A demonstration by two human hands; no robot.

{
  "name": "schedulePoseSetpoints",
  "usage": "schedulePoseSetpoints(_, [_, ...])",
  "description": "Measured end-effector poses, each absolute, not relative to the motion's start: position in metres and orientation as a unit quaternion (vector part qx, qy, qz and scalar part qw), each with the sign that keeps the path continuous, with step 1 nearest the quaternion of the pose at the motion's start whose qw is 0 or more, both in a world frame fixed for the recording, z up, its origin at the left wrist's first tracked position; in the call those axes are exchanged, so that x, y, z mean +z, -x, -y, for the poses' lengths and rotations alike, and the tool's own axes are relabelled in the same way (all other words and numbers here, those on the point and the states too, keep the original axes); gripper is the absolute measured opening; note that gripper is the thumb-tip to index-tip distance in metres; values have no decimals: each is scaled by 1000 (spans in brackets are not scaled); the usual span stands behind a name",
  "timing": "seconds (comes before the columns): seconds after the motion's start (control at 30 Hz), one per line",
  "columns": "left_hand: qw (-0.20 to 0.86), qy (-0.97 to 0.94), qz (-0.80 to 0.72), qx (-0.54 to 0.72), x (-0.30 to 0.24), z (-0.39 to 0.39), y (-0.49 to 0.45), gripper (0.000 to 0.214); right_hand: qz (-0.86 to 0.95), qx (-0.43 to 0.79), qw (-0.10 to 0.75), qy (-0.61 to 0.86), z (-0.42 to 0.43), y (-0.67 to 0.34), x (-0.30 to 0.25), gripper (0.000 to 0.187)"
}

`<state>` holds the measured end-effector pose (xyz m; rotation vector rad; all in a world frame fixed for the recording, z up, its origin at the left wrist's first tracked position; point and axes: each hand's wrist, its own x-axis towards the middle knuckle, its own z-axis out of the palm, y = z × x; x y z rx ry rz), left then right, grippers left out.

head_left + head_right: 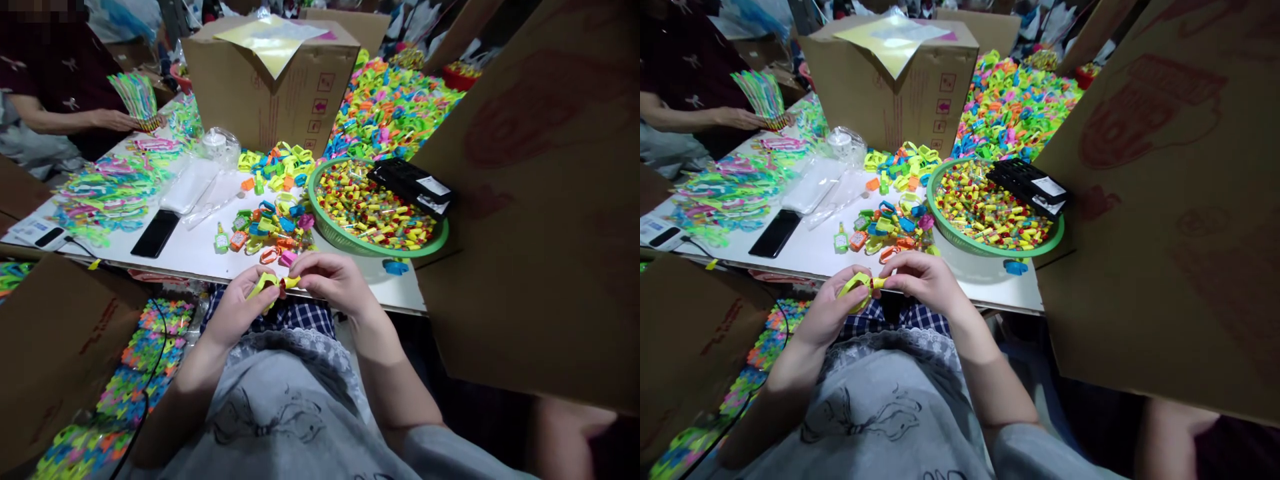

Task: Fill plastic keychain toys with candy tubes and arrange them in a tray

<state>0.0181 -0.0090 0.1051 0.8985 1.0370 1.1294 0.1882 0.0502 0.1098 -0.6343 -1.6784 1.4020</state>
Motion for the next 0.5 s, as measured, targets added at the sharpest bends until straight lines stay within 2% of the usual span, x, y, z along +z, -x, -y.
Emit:
schedulePoseSetpoints(0.3, [647, -415, -450, 455, 106, 7, -19, 36, 722, 486, 439, 221, -53, -190, 108, 15])
schedulePoseSetpoints(0.4, [589, -468, -467, 465, 105, 9, -19, 26, 754, 441, 431, 227, -50, -191, 110, 11])
schedulePoseSetpoints(0.5, [485, -529, -499, 486, 104, 11, -19, 17, 793, 364, 424, 243, -40, -192, 117, 7])
